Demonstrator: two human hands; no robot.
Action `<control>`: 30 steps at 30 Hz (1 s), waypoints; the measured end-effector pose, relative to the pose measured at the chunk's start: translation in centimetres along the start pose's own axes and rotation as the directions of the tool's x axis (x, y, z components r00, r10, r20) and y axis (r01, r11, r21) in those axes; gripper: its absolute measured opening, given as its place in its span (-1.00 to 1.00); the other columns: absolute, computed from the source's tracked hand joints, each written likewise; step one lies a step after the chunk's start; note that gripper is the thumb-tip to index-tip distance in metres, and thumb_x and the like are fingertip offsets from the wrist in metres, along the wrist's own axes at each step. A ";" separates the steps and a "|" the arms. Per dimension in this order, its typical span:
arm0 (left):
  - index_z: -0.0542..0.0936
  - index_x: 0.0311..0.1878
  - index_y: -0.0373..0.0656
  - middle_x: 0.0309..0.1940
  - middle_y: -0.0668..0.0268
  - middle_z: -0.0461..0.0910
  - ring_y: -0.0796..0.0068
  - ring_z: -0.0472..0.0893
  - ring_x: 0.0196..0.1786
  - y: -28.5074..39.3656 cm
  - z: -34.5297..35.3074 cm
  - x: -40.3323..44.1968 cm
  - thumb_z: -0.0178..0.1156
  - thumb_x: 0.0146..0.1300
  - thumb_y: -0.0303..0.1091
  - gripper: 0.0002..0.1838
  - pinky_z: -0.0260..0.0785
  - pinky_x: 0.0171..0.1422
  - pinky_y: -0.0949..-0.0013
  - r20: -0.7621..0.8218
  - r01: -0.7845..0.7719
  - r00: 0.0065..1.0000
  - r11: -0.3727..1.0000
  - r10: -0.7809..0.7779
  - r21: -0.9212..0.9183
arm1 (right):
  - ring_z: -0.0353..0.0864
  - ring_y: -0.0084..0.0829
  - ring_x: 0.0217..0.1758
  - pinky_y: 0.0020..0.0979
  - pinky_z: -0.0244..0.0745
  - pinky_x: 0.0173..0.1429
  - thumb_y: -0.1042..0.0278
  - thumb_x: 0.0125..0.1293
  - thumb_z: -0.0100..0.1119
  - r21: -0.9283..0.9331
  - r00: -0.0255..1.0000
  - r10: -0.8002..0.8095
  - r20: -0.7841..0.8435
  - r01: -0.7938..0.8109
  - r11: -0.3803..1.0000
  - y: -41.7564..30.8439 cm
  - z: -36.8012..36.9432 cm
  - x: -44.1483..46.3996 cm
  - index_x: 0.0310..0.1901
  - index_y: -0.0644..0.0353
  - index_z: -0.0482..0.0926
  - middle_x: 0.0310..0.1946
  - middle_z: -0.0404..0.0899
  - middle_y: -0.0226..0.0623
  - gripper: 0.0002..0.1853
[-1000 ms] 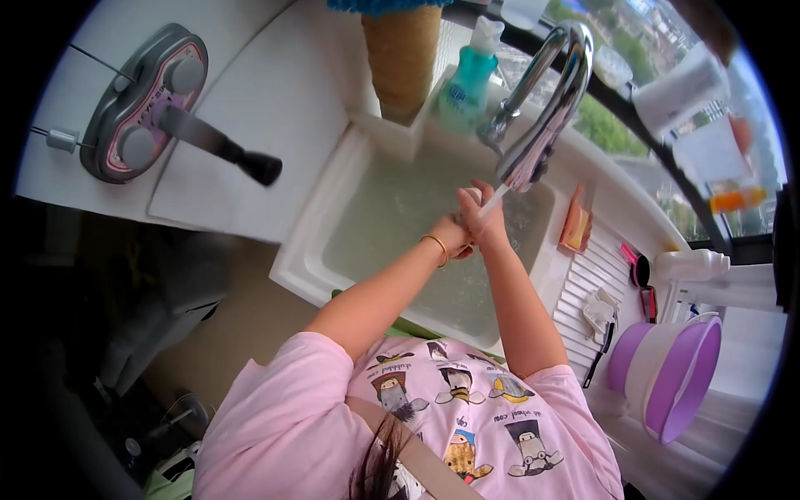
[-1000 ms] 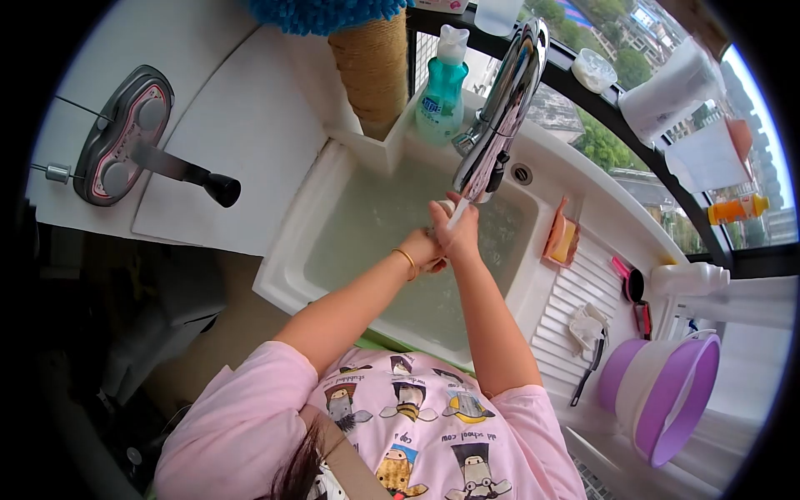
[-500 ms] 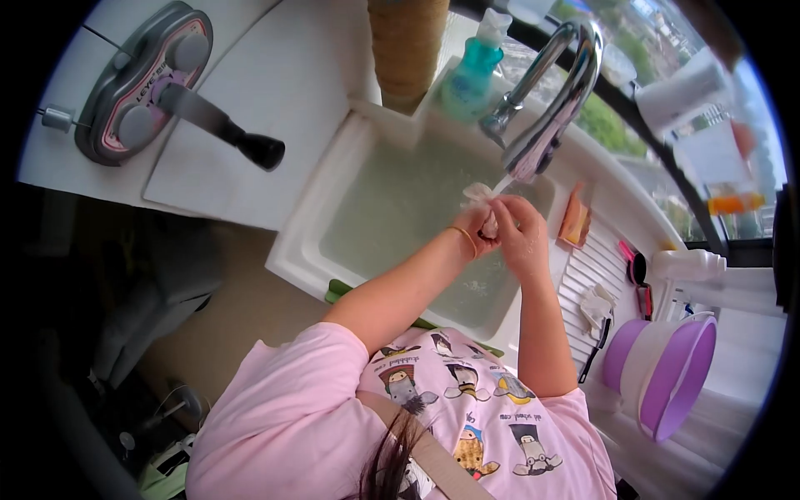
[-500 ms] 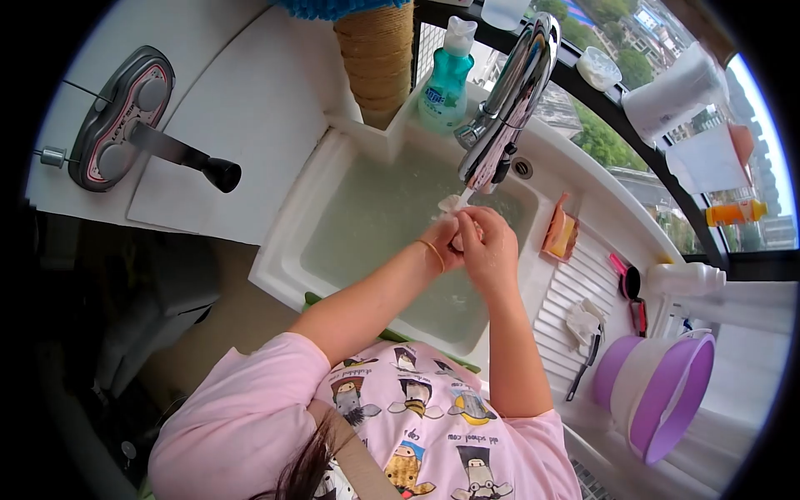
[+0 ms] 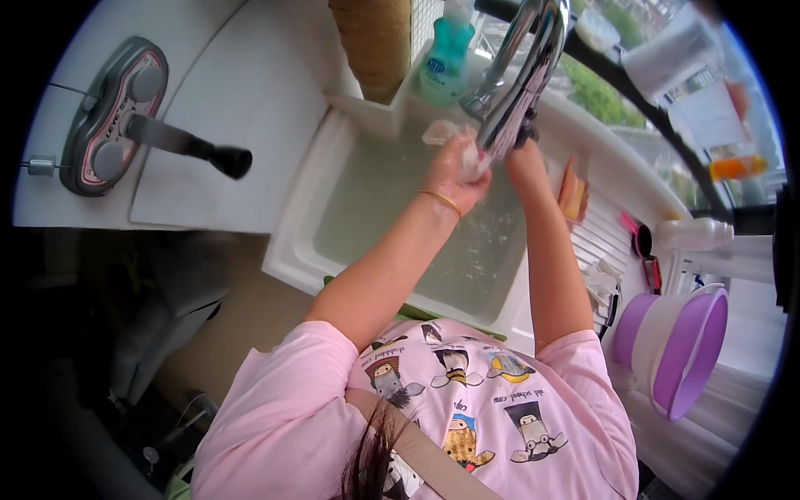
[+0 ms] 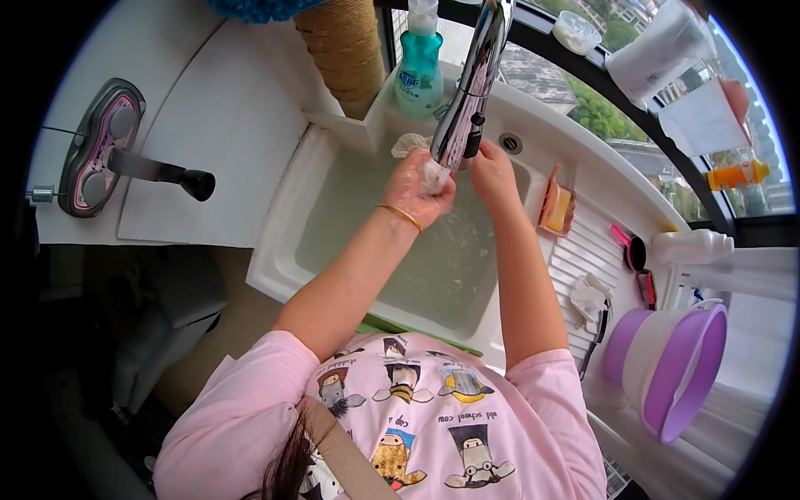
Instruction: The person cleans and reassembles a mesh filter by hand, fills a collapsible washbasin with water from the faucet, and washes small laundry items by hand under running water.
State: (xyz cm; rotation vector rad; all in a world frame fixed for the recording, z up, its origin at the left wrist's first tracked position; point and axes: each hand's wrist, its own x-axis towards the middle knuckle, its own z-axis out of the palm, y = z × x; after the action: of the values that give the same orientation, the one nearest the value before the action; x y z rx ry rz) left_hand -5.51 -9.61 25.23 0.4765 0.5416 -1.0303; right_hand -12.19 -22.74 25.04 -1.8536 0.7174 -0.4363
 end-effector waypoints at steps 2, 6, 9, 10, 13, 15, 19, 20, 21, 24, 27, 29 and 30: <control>0.53 -0.06 -0.10 -0.25 0.27 0.54 0.39 0.55 -0.20 0.0 -0.9 0.2 0.27 0.33 -0.31 -0.81 0.46 -0.37 0.46 0.035 0.065 0.997 0.997 -0.064 -0.030 | 0.59 -0.54 -0.24 -0.44 0.47 -0.08 0.21 0.35 0.12 0.022 0.998 -0.036 0.047 0.035 0.999 -0.6 0.0 0.2 -0.10 0.31 0.67 -0.30 0.70 -0.35 -0.68; 0.54 -0.07 -0.08 -0.26 0.29 0.55 0.36 0.56 -0.23 -1.4 -2.3 -0.1 0.29 0.29 -0.33 -0.80 0.47 -0.39 0.43 0.081 0.247 0.963 0.960 -0.259 0.131 | 0.60 -0.55 -0.30 -0.45 0.49 -0.18 0.23 0.35 0.12 -0.054 0.997 -0.056 0.055 0.059 0.997 -0.5 0.2 1.1 -0.12 0.30 0.68 -0.34 0.69 -0.38 -0.70; 0.56 -0.05 -0.08 -0.25 0.29 0.55 0.35 0.57 -0.24 -2.0 -2.6 -0.2 0.29 0.28 -0.35 -0.79 0.46 -0.40 0.45 0.023 0.276 0.959 0.953 -0.281 0.128 | 0.62 -0.51 -0.34 -0.43 0.49 -0.27 0.20 0.40 0.10 0.020 0.982 0.114 0.149 -0.119 0.993 -0.8 0.0 1.5 -0.14 0.30 0.68 -0.38 0.69 -0.29 -0.69; 0.56 -0.03 -0.09 -0.23 0.28 0.55 0.35 0.57 -0.23 -2.0 -2.8 -0.3 0.28 0.28 -0.35 -0.78 0.46 -0.40 0.46 0.031 0.250 0.967 0.963 -0.254 0.098 | 0.62 -0.50 -0.36 -0.42 0.49 -0.30 0.19 0.42 0.09 0.058 0.971 0.161 0.178 -0.173 0.983 -0.9 0.0 1.5 -0.15 0.30 0.68 -0.38 0.69 -0.26 -0.68; 0.56 0.04 -0.11 -0.17 0.20 0.54 0.33 0.56 -0.19 -0.9 -3.4 0.8 0.28 0.27 -0.33 -0.71 0.44 -0.40 0.48 0.097 0.260 0.961 0.965 -0.259 0.002 | 0.65 -0.41 -0.35 -0.33 0.53 -0.21 0.15 0.39 0.07 0.046 0.995 0.043 0.085 -0.047 0.998 2.6 0.7 3.1 -0.23 0.32 0.70 -0.41 0.71 -0.23 -0.64; 0.53 0.08 -0.13 -0.15 0.17 0.55 0.30 0.57 -0.18 -0.1 -3.1 1.0 0.28 0.26 -0.31 -0.66 0.45 -0.40 0.46 0.128 0.259 0.958 0.966 -0.255 -0.020 | 0.75 -0.33 -0.21 -0.32 0.58 -0.06 0.19 0.33 0.07 0.078 0.997 0.043 0.058 -0.047 0.996 0.1 0.3 2.1 -0.19 0.32 0.74 -0.30 0.77 -0.14 -0.64; 0.50 0.10 -0.15 -0.16 0.14 0.56 0.24 0.58 -0.15 0.4 -2.2 -0.1 0.27 0.23 -0.32 -0.62 0.46 -0.38 0.44 0.174 0.307 0.941 0.948 -0.290 -0.080 | 0.77 -0.34 -0.15 -0.35 0.60 0.02 0.26 0.29 0.05 0.050 0.980 0.167 0.103 -0.173 0.984 -1.3 0.0 2.0 -0.17 0.28 0.77 -0.25 0.78 -0.14 -0.66; 0.49 0.12 -0.17 -0.15 0.12 0.56 0.23 0.58 -0.15 0.5 -2.1 -0.2 0.28 0.22 -0.33 -0.60 0.46 -0.36 0.43 0.189 0.326 0.933 0.942 -0.307 -0.080 | 0.77 -0.34 -0.15 -0.35 0.60 0.02 0.27 0.27 0.04 0.036 0.979 0.175 0.110 -0.179 0.983 -1.1 0.4 2.3 -0.16 0.27 0.78 -0.25 0.78 -0.14 -0.66; 0.49 0.12 -0.17 -0.15 0.12 0.56 0.23 0.58 -0.15 0.4 -2.1 -0.3 0.28 0.22 -0.33 -0.60 0.46 -0.36 0.43 0.189 0.330 0.931 0.941 -0.312 -0.072 | 0.78 -0.33 -0.15 -0.36 0.60 0.02 0.28 0.26 0.04 0.023 0.977 0.178 0.120 -0.182 0.983 -1.0 0.5 2.4 -0.16 0.26 0.78 -0.25 0.78 -0.15 -0.66; 0.49 0.13 -0.17 -0.14 0.11 0.56 0.23 0.58 -0.15 0.4 -2.5 -0.4 0.30 0.22 -0.33 -0.58 0.45 -0.37 0.43 0.238 0.306 0.925 0.952 -0.297 -0.002 | 0.78 -0.32 -0.22 -0.36 0.62 -0.02 0.34 0.24 0.06 0.153 0.975 0.202 0.098 -0.215 0.965 -0.4 0.2 3.4 -0.23 0.34 0.77 -0.29 0.78 -0.13 -0.69; 0.51 0.14 -0.16 -0.13 0.15 0.54 0.27 0.57 -0.17 0.7 -2.7 -1.3 0.33 0.21 -0.32 -0.57 0.43 -0.37 0.45 0.235 0.365 0.905 0.931 -0.354 -0.001 | 0.77 -0.30 -0.28 -0.37 0.64 -0.08 0.40 0.24 0.05 0.355 0.973 0.223 0.067 -0.232 0.906 0.2 0.4 4.4 -0.30 0.40 0.75 -0.37 0.76 -0.09 -0.71; 0.51 0.14 -0.15 -0.13 0.17 0.54 0.30 0.57 -0.18 0.6 -2.4 -2.3 0.33 0.22 -0.32 -0.57 0.42 -0.37 0.47 0.213 0.331 0.921 0.944 -0.325 0.006 | 0.76 -0.35 -0.19 -0.40 0.59 0.03 0.37 0.30 0.03 0.402 0.982 0.177 -0.071 -0.134 0.906 -0.3 0.3 3.7 -0.21 0.39 0.73 -0.28 0.77 -0.11 -0.69; 0.50 0.16 -0.14 -0.13 0.17 0.53 0.34 0.57 -0.20 0.6 -2.3 -2.7 0.33 0.23 -0.30 -0.56 0.41 -0.39 0.50 0.215 0.349 0.913 0.937 -0.346 0.027 | 0.73 -0.36 -0.04 -0.40 0.52 0.12 0.27 0.38 0.07 0.538 0.987 0.155 -0.038 -0.111 0.836 0.8 0.5 3.6 0.15 0.34 0.58 -0.20 0.77 -0.17 -0.59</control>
State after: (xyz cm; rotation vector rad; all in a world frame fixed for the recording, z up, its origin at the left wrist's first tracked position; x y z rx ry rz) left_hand -6.54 -6.16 25.27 0.2547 0.4448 -1.4019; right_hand -9.43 -24.97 24.05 -1.2551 0.6884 -0.5581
